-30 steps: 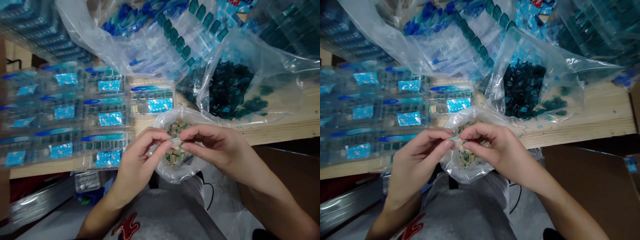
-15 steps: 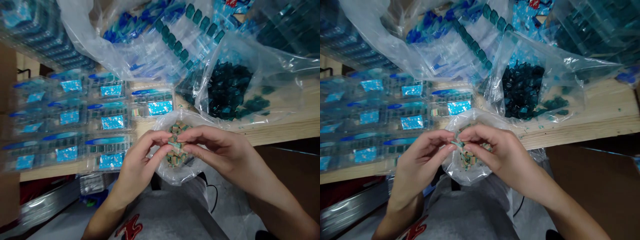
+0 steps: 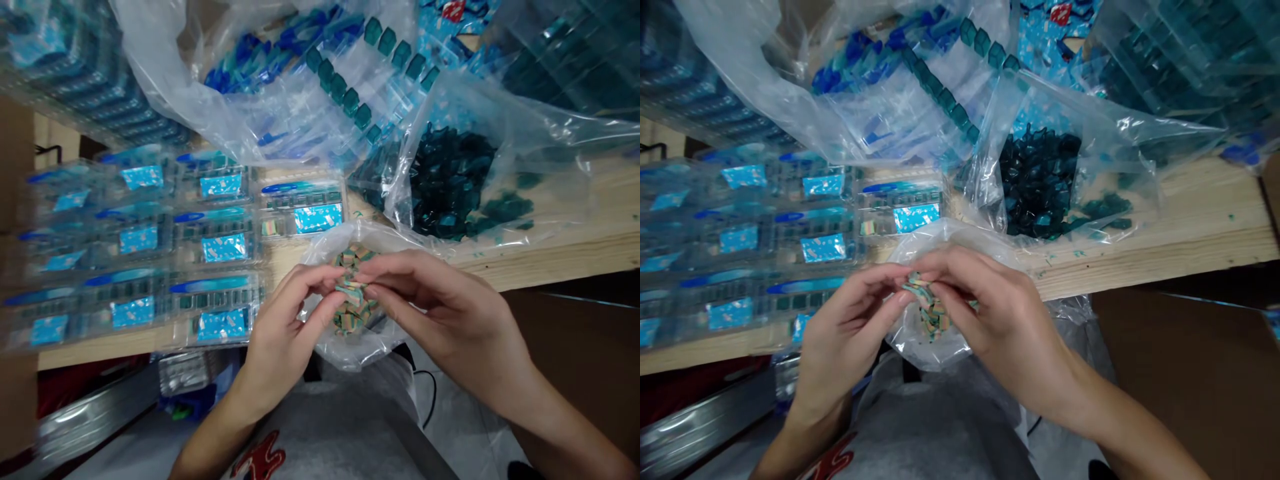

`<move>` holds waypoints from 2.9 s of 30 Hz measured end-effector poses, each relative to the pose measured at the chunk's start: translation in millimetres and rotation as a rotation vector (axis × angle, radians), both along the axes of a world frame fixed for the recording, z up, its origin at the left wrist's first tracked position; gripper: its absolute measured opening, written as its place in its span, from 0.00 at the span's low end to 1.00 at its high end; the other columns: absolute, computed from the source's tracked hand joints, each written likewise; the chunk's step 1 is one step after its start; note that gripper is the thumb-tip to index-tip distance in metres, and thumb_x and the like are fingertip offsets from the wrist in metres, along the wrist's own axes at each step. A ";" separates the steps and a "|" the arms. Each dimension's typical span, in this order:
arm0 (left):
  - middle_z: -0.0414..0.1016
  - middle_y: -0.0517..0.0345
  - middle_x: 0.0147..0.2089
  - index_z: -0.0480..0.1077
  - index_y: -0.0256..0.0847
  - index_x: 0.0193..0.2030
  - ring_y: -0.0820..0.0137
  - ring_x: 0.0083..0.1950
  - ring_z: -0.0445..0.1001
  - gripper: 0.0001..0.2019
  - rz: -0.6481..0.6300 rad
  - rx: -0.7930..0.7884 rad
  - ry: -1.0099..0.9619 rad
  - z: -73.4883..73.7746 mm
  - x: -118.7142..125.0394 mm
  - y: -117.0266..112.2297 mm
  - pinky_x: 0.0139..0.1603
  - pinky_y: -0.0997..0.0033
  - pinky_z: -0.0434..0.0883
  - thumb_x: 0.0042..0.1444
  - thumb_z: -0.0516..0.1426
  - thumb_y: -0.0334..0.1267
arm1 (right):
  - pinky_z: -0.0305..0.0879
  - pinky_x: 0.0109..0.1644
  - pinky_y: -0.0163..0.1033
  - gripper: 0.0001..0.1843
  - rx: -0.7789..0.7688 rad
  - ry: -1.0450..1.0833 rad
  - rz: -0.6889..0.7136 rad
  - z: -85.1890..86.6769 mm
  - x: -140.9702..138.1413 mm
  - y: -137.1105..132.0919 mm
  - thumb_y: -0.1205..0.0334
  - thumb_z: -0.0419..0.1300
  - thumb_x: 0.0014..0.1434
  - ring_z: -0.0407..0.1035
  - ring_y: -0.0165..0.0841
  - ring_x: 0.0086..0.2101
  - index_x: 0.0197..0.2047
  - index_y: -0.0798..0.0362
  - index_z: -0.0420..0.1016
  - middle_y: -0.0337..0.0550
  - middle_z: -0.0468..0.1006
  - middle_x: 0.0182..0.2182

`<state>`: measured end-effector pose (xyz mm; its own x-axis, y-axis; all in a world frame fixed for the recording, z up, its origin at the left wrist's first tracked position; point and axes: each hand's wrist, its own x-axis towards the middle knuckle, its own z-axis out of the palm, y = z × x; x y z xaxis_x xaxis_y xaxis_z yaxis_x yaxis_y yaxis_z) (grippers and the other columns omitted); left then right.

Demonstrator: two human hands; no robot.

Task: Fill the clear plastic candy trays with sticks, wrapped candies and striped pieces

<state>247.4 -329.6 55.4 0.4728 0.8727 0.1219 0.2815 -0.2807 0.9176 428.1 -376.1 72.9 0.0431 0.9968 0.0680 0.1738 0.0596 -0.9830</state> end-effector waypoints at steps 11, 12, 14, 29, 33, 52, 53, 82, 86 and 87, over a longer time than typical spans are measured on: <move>0.77 0.60 0.41 0.74 0.47 0.48 0.71 0.44 0.76 0.11 0.092 0.109 -0.076 0.0 2.5 -3.6 0.45 0.71 0.75 0.62 0.60 0.28 | 0.72 0.35 0.28 0.10 -0.048 0.296 -0.266 -2.2 -17.6 -5.3 0.76 0.64 0.59 0.74 0.27 0.33 0.36 0.49 0.75 0.33 0.78 0.33; 0.78 0.60 0.40 0.74 0.47 0.47 0.71 0.44 0.76 0.11 0.100 0.091 -0.088 0.4 3.0 -3.9 0.45 0.71 0.75 0.62 0.60 0.28 | 0.71 0.34 0.28 0.11 -0.033 0.310 -0.282 -3.3 -19.4 -5.9 0.76 0.64 0.59 0.73 0.27 0.32 0.35 0.49 0.75 0.33 0.78 0.33; 0.77 0.61 0.40 0.74 0.47 0.46 0.71 0.44 0.76 0.10 0.098 0.055 -0.118 1.4 4.7 -5.2 0.45 0.72 0.75 0.61 0.60 0.27 | 0.70 0.32 0.28 0.11 -0.005 0.330 -0.307 -5.4 -23.0 -6.6 0.77 0.63 0.59 0.72 0.26 0.31 0.35 0.49 0.74 0.33 0.78 0.34; 0.76 0.58 0.48 0.72 0.46 0.44 0.70 0.53 0.75 0.06 -0.037 -0.139 0.121 2.2 -16.1 9.1 0.52 0.73 0.72 0.63 0.58 0.32 | 0.71 0.42 0.38 0.08 -0.076 -0.260 0.002 -20.0 -1.3 7.3 0.72 0.57 0.65 0.75 0.36 0.38 0.41 0.50 0.74 0.41 0.79 0.38; 0.77 0.58 0.51 0.71 0.46 0.45 0.73 0.53 0.76 0.05 0.043 -0.209 0.109 0.9 -25.7 5.8 0.48 0.79 0.73 0.64 0.58 0.34 | 0.71 0.40 0.42 0.09 -0.196 -0.840 0.325 -24.7 -9.7 23.2 0.77 0.58 0.62 0.76 0.44 0.40 0.39 0.56 0.77 0.50 0.80 0.39; 0.79 0.56 0.43 0.76 0.46 0.45 0.68 0.46 0.79 0.09 0.022 0.013 -0.074 -0.9 -24.0 3.7 0.46 0.71 0.78 0.62 0.59 0.29 | 0.74 0.41 0.35 0.13 0.042 -0.080 -0.044 -12.2 -16.1 -0.1 0.71 0.60 0.64 0.76 0.34 0.41 0.47 0.46 0.80 0.40 0.80 0.40; 0.79 0.56 0.43 0.76 0.47 0.45 0.69 0.46 0.79 0.10 0.009 0.014 -0.074 -1.1 -23.6 3.1 0.46 0.71 0.78 0.62 0.59 0.28 | 0.74 0.41 0.35 0.14 0.028 -0.035 -0.063 -12.1 -18.1 -0.7 0.71 0.61 0.63 0.76 0.34 0.41 0.46 0.45 0.81 0.40 0.80 0.39; 0.80 0.61 0.43 0.76 0.49 0.47 0.73 0.46 0.79 0.12 0.007 -0.065 -0.204 6.3 -1.3 -5.0 0.48 0.78 0.76 0.61 0.61 0.28 | 0.68 0.50 0.23 0.16 0.150 0.020 -0.229 -9.6 -22.5 -15.7 0.77 0.61 0.64 0.74 0.22 0.43 0.46 0.44 0.79 0.28 0.80 0.41; 0.78 0.59 0.44 0.76 0.49 0.49 0.72 0.47 0.78 0.13 -0.030 -0.013 -0.168 5.3 1.1 -6.1 0.48 0.77 0.76 0.61 0.60 0.29 | 0.68 0.51 0.23 0.19 0.103 0.065 -0.204 -11.3 -18.3 -19.8 0.77 0.60 0.65 0.73 0.21 0.45 0.47 0.40 0.79 0.26 0.80 0.42; 0.78 0.59 0.44 0.76 0.49 0.49 0.72 0.47 0.78 0.12 -0.030 -0.008 -0.161 5.1 1.8 -5.9 0.46 0.77 0.76 0.62 0.60 0.29 | 0.68 0.52 0.23 0.20 0.093 0.081 -0.196 -12.0 -16.8 -20.9 0.77 0.60 0.65 0.73 0.21 0.45 0.48 0.39 0.79 0.25 0.80 0.42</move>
<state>249.2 -335.5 60.6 0.4737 0.8596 0.1916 0.1221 -0.2795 0.9523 411.3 -396.9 60.9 0.2447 0.9583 0.1474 0.1113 0.1233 -0.9861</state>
